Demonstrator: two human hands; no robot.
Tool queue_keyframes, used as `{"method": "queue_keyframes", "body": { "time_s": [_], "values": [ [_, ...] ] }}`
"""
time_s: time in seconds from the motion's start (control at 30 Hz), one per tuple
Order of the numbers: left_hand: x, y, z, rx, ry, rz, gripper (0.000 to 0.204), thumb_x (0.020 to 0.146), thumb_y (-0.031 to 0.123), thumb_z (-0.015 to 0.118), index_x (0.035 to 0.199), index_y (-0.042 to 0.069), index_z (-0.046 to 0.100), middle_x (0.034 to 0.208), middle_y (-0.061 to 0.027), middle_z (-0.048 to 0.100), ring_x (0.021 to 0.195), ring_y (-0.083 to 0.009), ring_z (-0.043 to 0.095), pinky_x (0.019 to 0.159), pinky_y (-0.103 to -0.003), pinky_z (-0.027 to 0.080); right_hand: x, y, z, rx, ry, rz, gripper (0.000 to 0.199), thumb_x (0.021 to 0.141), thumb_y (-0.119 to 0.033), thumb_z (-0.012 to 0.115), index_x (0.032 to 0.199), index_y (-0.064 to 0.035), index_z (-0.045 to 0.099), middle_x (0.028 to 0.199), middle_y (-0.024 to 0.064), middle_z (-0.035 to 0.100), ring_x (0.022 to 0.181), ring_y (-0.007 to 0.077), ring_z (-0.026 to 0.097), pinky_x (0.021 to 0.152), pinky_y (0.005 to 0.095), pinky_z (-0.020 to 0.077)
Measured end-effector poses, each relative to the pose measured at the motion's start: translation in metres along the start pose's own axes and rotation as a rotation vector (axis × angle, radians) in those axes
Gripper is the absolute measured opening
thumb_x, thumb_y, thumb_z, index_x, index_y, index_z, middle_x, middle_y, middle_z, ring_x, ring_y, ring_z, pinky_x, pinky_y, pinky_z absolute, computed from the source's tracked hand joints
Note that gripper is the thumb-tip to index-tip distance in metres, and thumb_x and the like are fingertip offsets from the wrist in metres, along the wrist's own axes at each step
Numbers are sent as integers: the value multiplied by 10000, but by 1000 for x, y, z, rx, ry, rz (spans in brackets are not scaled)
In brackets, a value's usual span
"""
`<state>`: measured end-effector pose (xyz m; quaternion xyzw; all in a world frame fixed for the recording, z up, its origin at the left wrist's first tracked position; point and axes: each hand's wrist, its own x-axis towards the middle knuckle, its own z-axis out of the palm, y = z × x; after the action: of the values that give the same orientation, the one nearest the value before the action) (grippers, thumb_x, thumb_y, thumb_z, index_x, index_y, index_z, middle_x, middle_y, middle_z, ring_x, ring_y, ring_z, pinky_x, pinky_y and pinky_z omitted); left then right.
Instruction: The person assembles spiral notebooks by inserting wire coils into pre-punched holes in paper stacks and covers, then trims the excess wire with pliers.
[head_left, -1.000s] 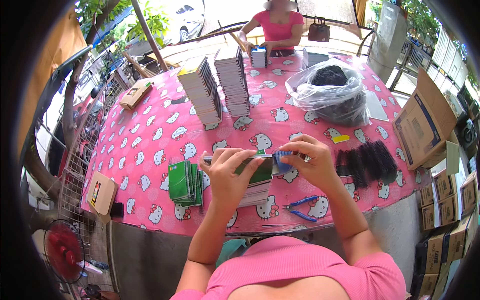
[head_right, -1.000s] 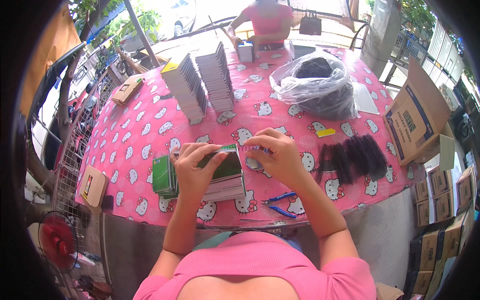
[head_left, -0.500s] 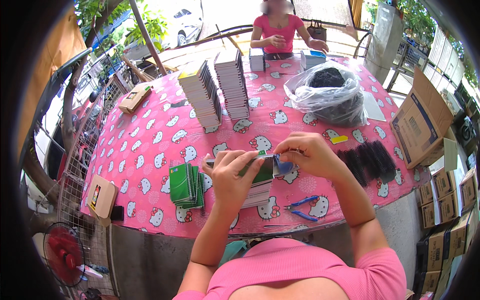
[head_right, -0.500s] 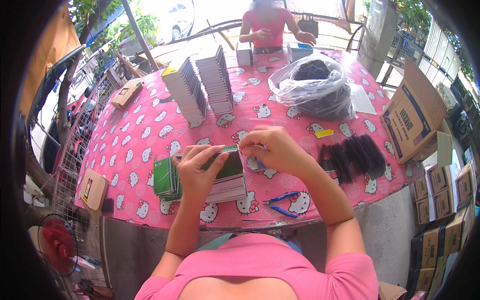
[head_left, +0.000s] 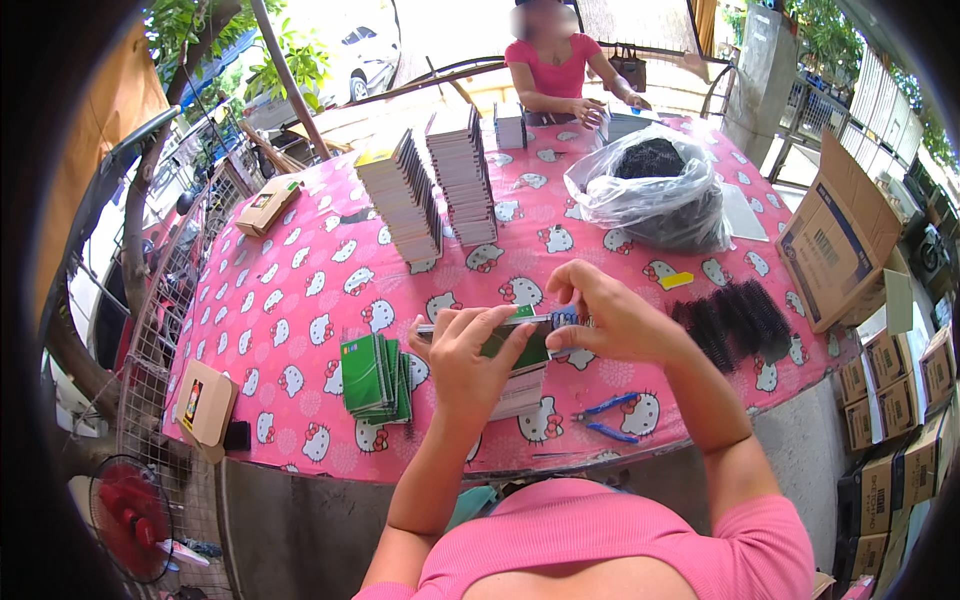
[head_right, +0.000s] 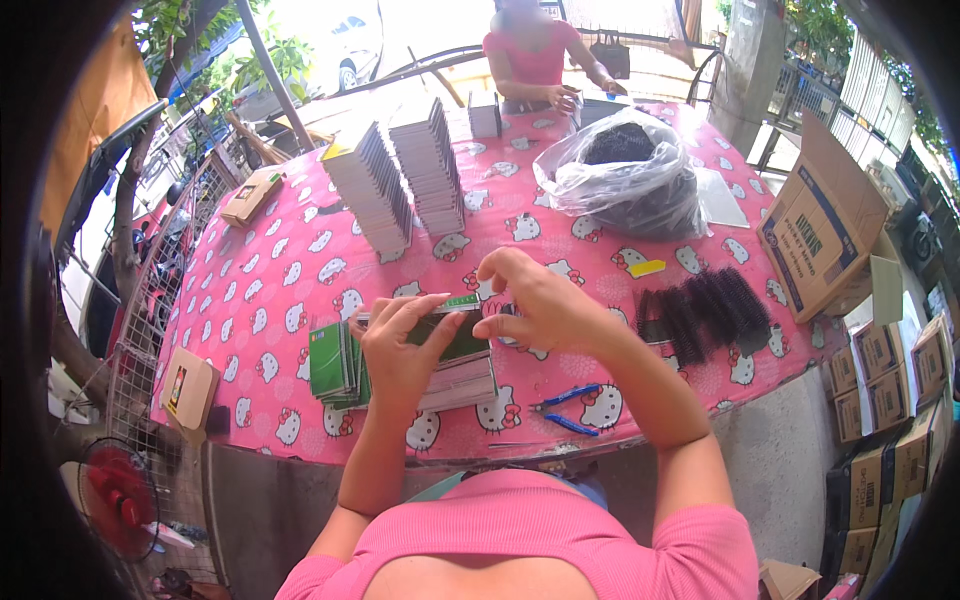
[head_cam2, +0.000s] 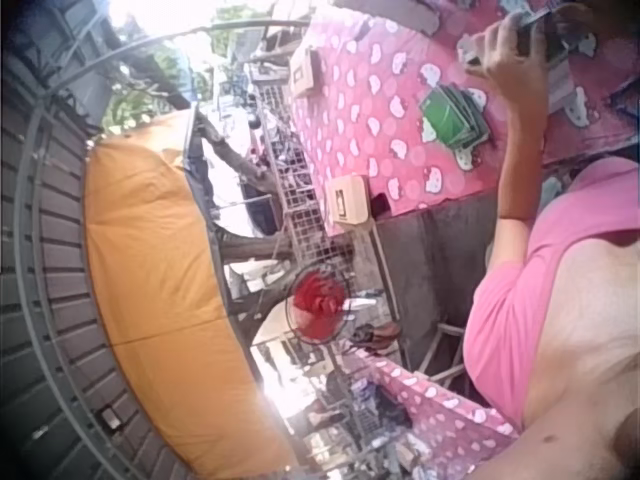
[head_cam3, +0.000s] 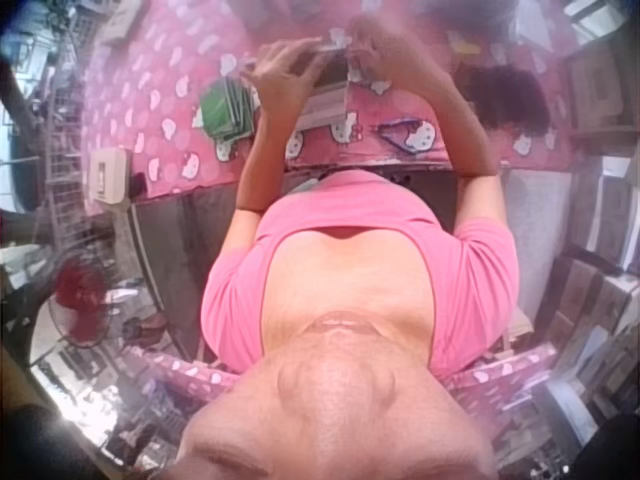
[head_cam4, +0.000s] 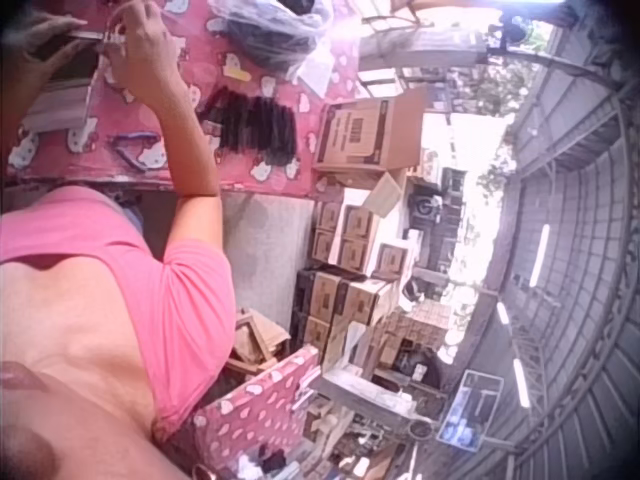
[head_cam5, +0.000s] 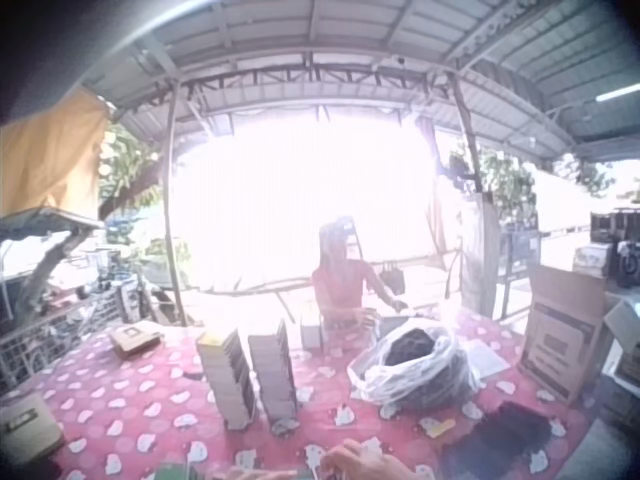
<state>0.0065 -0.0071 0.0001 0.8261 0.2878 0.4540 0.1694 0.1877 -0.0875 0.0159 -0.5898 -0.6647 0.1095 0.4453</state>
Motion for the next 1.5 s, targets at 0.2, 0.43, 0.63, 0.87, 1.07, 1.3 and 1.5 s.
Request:
{"method": "queue_keyframes", "body": {
  "time_s": [0.2, 0.43, 0.63, 0.87, 1.07, 1.3, 1.5],
  "values": [
    [-1, -4, -2, -27, 5, 28, 201, 712, 268, 788, 865, 153, 726, 844, 29, 686, 850, -156, 591, 963, -450, 236, -4, -25, 10, -246, 75, -105, 131, 864, -191, 635, 926, -85, 589, 882, 87, 583, 753, 329, 617, 612, 423, 490],
    [1, -2, -3, -30, 10, 80, 217, 676, 102, 793, 881, 68, 730, 854, -46, 695, 813, -201, 594, 764, -322, 464, -7, -26, 17, -282, 81, 12, 213, 828, -206, 673, 951, -69, 566, 906, 93, 569, 814, 306, 617, 646, 420, 484],
    [1, -3, -5, -36, -1, 76, 202, 683, 110, 794, 868, 65, 730, 853, -49, 698, 805, -195, 594, 758, -319, 458, -5, -27, 19, -168, 104, -23, 223, 804, -184, 718, 938, -57, 593, 884, 78, 596, 790, 266, 639, 638, 375, 496],
    [-2, -6, 0, -28, 19, 35, 189, 698, 228, 801, 848, 141, 728, 820, 19, 692, 807, -149, 596, 915, -391, 263, -2, -35, 18, -147, 136, 43, 141, 844, -190, 649, 881, -62, 601, 861, 89, 592, 784, 314, 621, 661, 418, 490],
    [1, 2, -7, -1, 16, 86, 209, 665, 163, 822, 840, 92, 731, 824, -37, 699, 790, -182, 611, 803, -320, 399, -2, -28, 16, -327, 30, -116, 161, 819, -170, 655, 844, -41, 563, 826, 121, 563, 767, 342, 604, 659, 444, 477],
    [-4, -5, -2, -103, -30, -10, 190, 686, 183, 803, 852, 125, 732, 832, 3, 697, 801, -167, 603, 921, -361, 312, -7, -32, 25, -274, 144, -58, 161, 772, -131, 708, 827, -36, 591, 779, 102, 590, 730, 336, 612, 620, 418, 481],
    [1, -9, -10, -58, -37, 128, 225, 657, 99, 815, 864, 59, 736, 835, -59, 701, 787, -196, 617, 753, -314, 469, 19, 73, -27, -261, -106, 100, 272, 822, -234, 668, 984, -20, 627, 948, 173, 653, 844, 293, 644, 732, 387, 500]
  ]
}}
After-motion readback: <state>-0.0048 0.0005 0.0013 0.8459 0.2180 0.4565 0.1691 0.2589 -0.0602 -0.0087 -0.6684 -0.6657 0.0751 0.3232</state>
